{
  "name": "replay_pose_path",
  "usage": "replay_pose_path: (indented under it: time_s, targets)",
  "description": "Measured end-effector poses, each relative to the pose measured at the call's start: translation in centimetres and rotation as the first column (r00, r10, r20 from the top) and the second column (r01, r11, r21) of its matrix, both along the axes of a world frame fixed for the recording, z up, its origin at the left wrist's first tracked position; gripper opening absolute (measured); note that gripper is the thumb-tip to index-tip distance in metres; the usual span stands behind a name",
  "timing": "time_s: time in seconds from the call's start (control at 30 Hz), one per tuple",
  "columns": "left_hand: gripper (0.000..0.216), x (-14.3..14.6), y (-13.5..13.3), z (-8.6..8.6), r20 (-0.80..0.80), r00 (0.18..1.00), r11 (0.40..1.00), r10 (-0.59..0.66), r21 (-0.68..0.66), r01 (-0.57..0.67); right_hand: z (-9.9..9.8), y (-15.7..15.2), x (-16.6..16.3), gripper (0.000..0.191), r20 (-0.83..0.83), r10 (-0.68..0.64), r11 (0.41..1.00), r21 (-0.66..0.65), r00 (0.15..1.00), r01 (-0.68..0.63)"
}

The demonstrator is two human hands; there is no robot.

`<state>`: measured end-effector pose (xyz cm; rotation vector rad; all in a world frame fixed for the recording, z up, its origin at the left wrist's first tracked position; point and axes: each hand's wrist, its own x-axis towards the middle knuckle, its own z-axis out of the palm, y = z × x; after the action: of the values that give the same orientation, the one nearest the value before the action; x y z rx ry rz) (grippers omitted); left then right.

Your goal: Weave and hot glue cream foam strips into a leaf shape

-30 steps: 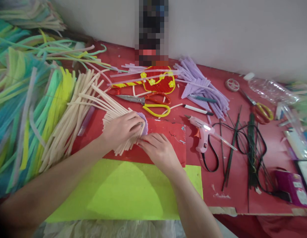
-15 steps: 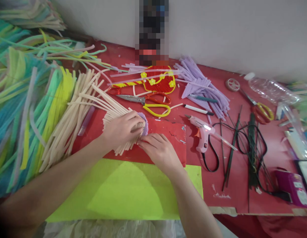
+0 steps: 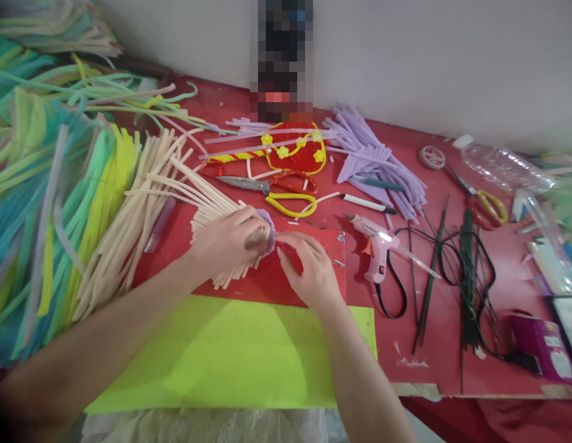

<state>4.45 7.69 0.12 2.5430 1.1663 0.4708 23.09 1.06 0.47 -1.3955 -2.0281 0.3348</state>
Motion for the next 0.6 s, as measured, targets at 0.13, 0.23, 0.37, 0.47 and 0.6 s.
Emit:
replay_pose_path:
  time_s: [0.13, 0.23, 0.37, 0.47, 0.6]
  targets:
    - [0.018, 0.0, 0.0, -0.4, 0.034, 0.999, 0.999, -0.010, 0.036, 0.009, -0.6, 0.3, -0.2, 0.024, 0.005, 0.018, 0.999, -0.043, 1.000, -0.018]
    - [0.018, -0.1, 0.1, -0.3, 0.034, 0.999, 0.999, -0.011, 0.036, 0.010, -0.9, 0.4, -0.2, 0.023, 0.031, 0.038, 0.998, -0.057, 0.999, -0.036]
    - [0.019, -0.1, 0.2, 0.0, 0.003, 1.000, 1.000, -0.018, -0.002, 0.018, -1.0, 0.3, -0.1, 0.023, 0.049, 0.053, 0.996, -0.080, 0.997, -0.048]
    - [0.021, -0.1, 0.2, 0.2, -0.021, 1.000, 1.000, -0.023, -0.021, 0.023, -0.9, 0.2, 0.0, 0.023, 0.048, 0.058, 0.995, -0.084, 0.997, -0.054]
    - [0.022, -0.1, 0.0, 0.7, -0.057, 0.998, 0.999, -0.031, -0.037, 0.029, -1.0, 0.3, -0.1, 0.022, 0.047, 0.041, 0.995, -0.089, 0.998, -0.037]
